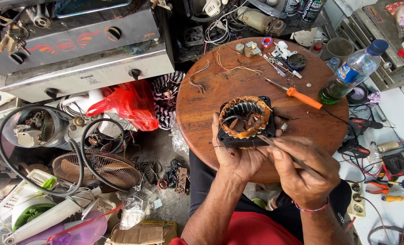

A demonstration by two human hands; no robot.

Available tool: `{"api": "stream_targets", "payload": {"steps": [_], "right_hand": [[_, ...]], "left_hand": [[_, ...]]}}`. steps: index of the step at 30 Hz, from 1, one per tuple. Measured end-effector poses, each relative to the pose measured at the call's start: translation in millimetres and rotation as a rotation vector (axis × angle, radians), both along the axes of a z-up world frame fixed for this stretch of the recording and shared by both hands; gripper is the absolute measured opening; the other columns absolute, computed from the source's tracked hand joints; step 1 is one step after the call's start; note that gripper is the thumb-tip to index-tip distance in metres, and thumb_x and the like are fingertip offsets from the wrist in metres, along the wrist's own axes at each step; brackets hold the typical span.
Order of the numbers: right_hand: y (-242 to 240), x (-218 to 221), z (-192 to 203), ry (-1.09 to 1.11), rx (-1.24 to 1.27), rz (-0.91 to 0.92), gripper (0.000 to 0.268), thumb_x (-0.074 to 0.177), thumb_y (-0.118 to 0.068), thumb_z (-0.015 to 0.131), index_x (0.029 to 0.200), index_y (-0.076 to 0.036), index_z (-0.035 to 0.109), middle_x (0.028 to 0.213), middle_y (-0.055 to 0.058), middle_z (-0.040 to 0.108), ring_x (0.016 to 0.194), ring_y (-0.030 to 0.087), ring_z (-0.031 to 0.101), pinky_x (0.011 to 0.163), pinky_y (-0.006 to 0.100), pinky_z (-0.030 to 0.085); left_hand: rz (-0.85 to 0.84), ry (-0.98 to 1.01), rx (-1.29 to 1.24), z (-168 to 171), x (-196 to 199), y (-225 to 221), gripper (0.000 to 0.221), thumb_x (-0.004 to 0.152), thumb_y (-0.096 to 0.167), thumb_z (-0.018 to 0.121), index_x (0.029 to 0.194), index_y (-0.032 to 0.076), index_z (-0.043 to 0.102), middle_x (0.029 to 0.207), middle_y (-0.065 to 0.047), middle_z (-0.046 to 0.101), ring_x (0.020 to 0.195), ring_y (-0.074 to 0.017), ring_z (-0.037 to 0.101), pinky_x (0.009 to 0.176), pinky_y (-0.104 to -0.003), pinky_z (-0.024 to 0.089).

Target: The person works on a small motor stator, using pliers and a screwdriver to adjust and trim copper windings. They repeatedly reposition the component, pull and cut wires, and inspect the coil structure throughout the clip.

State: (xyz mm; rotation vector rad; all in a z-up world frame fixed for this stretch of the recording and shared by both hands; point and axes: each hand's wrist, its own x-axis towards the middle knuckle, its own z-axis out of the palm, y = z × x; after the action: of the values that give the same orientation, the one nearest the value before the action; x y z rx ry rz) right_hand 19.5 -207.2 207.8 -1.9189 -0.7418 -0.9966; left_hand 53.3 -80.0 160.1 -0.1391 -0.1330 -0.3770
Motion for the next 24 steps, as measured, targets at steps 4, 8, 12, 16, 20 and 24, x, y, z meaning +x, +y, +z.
{"api": "stream_targets", "payload": {"steps": [4, 8, 12, 16, 20, 24], "right_hand": [[-7.7, -8.2, 1.8, 0.065, 0.073, -0.020, 0.008, 0.097, 0.007, 0.061, 0.099, 0.011, 0.067, 0.091, 0.023, 0.073, 0.080, 0.032, 0.075, 0.078, 0.039, 0.063], [-8.6, -9.5, 11.4, 0.094, 0.044, 0.067, 0.005, 0.094, 0.010, 0.066, 0.098, 0.010, 0.066, 0.092, 0.023, 0.073, 0.078, 0.031, 0.076, 0.074, 0.038, 0.061], [-10.9, -5.5, 16.2, 0.106, -0.096, 0.108, 0.010, 0.090, 0.009, 0.074, 0.100, 0.009, 0.070, 0.096, 0.019, 0.074, 0.085, 0.033, 0.075, 0.079, 0.042, 0.062], [-8.0, -3.4, 12.6, 0.094, -0.126, 0.086, 0.006, 0.094, 0.007, 0.070, 0.098, 0.010, 0.071, 0.097, 0.019, 0.074, 0.083, 0.033, 0.073, 0.078, 0.041, 0.060], [-8.1, -2.5, 6.1, 0.204, -0.070, 0.073, 0.006, 0.094, 0.006, 0.070, 0.099, 0.007, 0.072, 0.098, 0.018, 0.075, 0.086, 0.030, 0.074, 0.080, 0.037, 0.061], [-11.0, 1.5, 16.0, 0.208, -0.089, 0.178, 0.011, 0.092, 0.007, 0.072, 0.102, 0.004, 0.071, 0.095, 0.014, 0.075, 0.081, 0.027, 0.069, 0.074, 0.033, 0.056]], "left_hand": [[0.024, 0.062, -0.023, 7.0, 0.7, -1.1, 0.094, 0.098, 0.075, 0.055, 0.143, -0.008, 0.054, 0.125, -0.030, 0.065, 0.114, -0.0453, 0.064, 0.099, -0.055, 0.056], [0.103, 0.114, 0.038, 0.0, 1.0, -0.7, 0.081, 0.101, 0.073, 0.057, 0.138, 0.001, 0.061, 0.128, -0.026, 0.065, 0.111, -0.0510, 0.064, 0.089, -0.067, 0.056], [0.178, 0.174, 0.116, 5.8, 0.9, -0.6, 0.064, 0.096, 0.065, 0.064, 0.130, 0.012, 0.070, 0.129, -0.008, 0.070, 0.123, -0.0311, 0.062, 0.105, -0.048, 0.051], [0.225, 0.077, 0.114, 3.5, 1.6, -0.9, 0.071, 0.099, 0.066, 0.059, 0.138, 0.005, 0.064, 0.131, -0.015, 0.068, 0.123, -0.0333, 0.062, 0.107, -0.049, 0.051], [0.212, 0.019, 0.095, -1.5, 2.7, 7.0, 0.074, 0.102, 0.064, 0.056, 0.148, 0.005, 0.057, 0.141, -0.016, 0.062, 0.129, -0.0343, 0.059, 0.110, -0.049, 0.049], [-0.018, 0.022, 0.107, -10.9, 9.0, 21.4, 0.072, 0.103, 0.064, 0.058, 0.145, 0.005, 0.060, 0.138, -0.018, 0.065, 0.127, -0.0380, 0.061, 0.110, -0.053, 0.050]]}}
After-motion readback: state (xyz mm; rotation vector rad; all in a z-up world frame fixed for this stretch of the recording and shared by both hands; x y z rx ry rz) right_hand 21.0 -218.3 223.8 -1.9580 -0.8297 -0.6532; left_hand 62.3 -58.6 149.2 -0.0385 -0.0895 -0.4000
